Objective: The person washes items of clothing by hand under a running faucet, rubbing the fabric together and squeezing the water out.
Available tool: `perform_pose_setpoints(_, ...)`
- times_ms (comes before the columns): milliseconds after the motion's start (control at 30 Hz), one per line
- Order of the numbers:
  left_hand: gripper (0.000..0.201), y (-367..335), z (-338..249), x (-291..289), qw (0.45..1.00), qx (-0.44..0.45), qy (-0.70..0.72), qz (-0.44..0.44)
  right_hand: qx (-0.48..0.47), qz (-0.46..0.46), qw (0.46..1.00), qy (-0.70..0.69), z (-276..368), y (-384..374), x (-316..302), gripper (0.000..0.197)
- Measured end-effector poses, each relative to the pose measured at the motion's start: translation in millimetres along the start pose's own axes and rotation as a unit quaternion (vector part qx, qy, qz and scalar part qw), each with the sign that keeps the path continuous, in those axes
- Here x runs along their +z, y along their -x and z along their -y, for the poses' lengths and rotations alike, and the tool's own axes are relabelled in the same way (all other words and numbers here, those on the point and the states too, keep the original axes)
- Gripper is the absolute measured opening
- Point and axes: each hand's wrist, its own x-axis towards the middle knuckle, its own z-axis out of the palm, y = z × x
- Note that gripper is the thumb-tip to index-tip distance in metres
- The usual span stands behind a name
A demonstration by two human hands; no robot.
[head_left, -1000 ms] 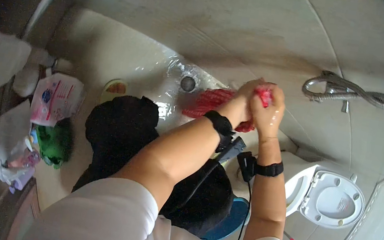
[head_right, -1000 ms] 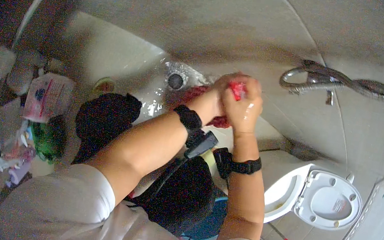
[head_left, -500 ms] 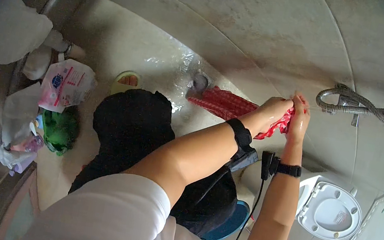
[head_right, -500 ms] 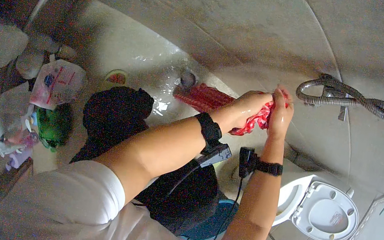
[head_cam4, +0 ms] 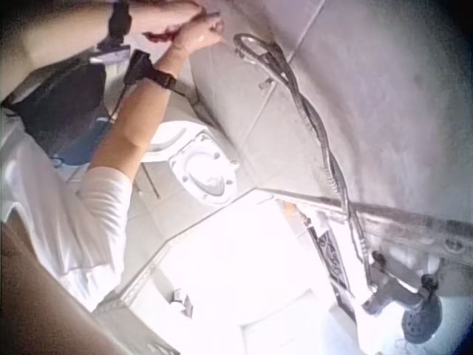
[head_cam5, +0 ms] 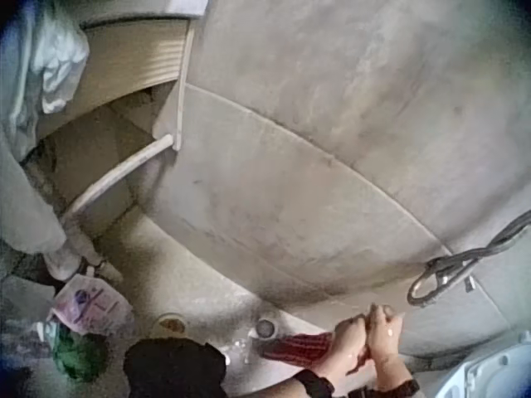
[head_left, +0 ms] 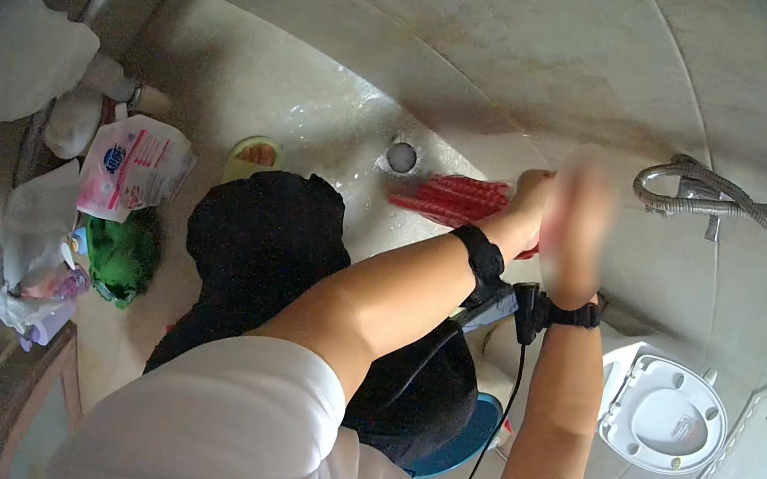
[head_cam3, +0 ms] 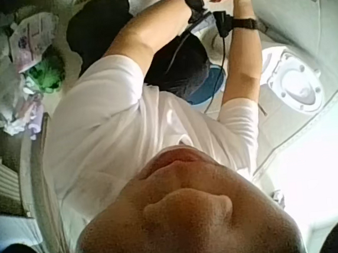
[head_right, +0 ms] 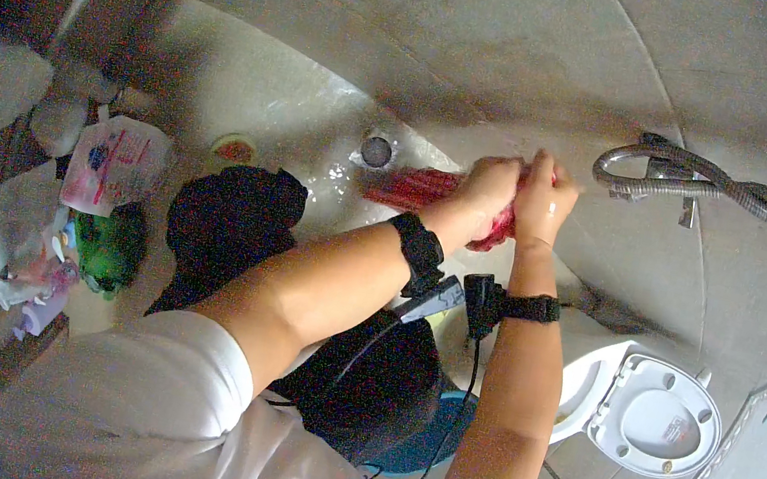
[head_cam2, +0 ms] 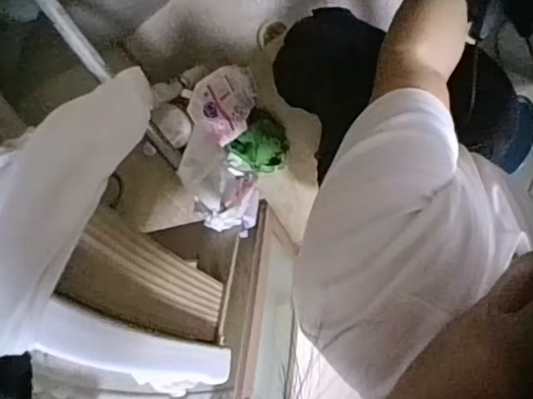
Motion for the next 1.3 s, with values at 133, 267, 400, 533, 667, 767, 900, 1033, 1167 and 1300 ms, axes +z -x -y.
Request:
perform_pose_setpoints(133,0.028,0.3,-2.1,-7.9,0.976,0.052,-0.211,0.02,0.076,0.038,0.995,-0.054,-26.1,-5.9,-14.5,0.033)
perform_pose_setpoints(267,0.037,17.7,-25.8,6.6,0.877,0.185,-0.442,0.015,-0.177,0.106,0.954,0.217,-16.0,4.1,-41.7,0.028)
perform_pose_setpoints(400,0.044,23.8,-38.6,10.1,0.85,0.213,-0.481,-0.003,0.033,0.272,0.946,-0.174,4.6,24.7,-60.8,0.046)
perform_pose_setpoints(533,0.055,20.5,-36.2,9.1,0.845,0.21,-0.491,0.015,0.046,0.354,0.933,-0.035,48.9,35.8,-52.8,0.05)
perform_pose_setpoints(667,0.065,24.3,-28.6,10.9,0.807,0.267,-0.523,0.058,0.006,0.303,0.943,0.138,43.1,21.8,-58.9,0.036)
perform_pose_setpoints(767,0.066,28.4,-40.7,13.8,0.772,0.291,-0.559,0.079,0.117,0.261,0.958,0.01,35.0,17.3,-77.5,0.032)
perform_pose_setpoints(900,0.074,22.6,-59.1,-11.9,0.692,0.141,-0.692,0.149,0.132,0.195,0.942,-0.238,44.5,18.2,-85.8,0.023)
perform_pose_setpoints(1033,0.059,9.7,-64.6,-20.1,0.832,0.016,-0.524,0.184,0.125,0.141,0.945,-0.266,0.1,-2.3,-92.3,0.021)
perform_pose_setpoints(1167,0.046,24.1,-61.1,-2.0,0.998,-0.017,-0.048,0.036,-0.028,0.044,0.997,-0.065,-23.7,19.4,-63.3,0.041)
perform_pose_setpoints(1300,0.046,-21.5,-28.1,-43.2,0.979,-0.14,0.049,0.138,-0.274,0.085,0.943,0.169,31.9,55.5,-9.5,0.041)
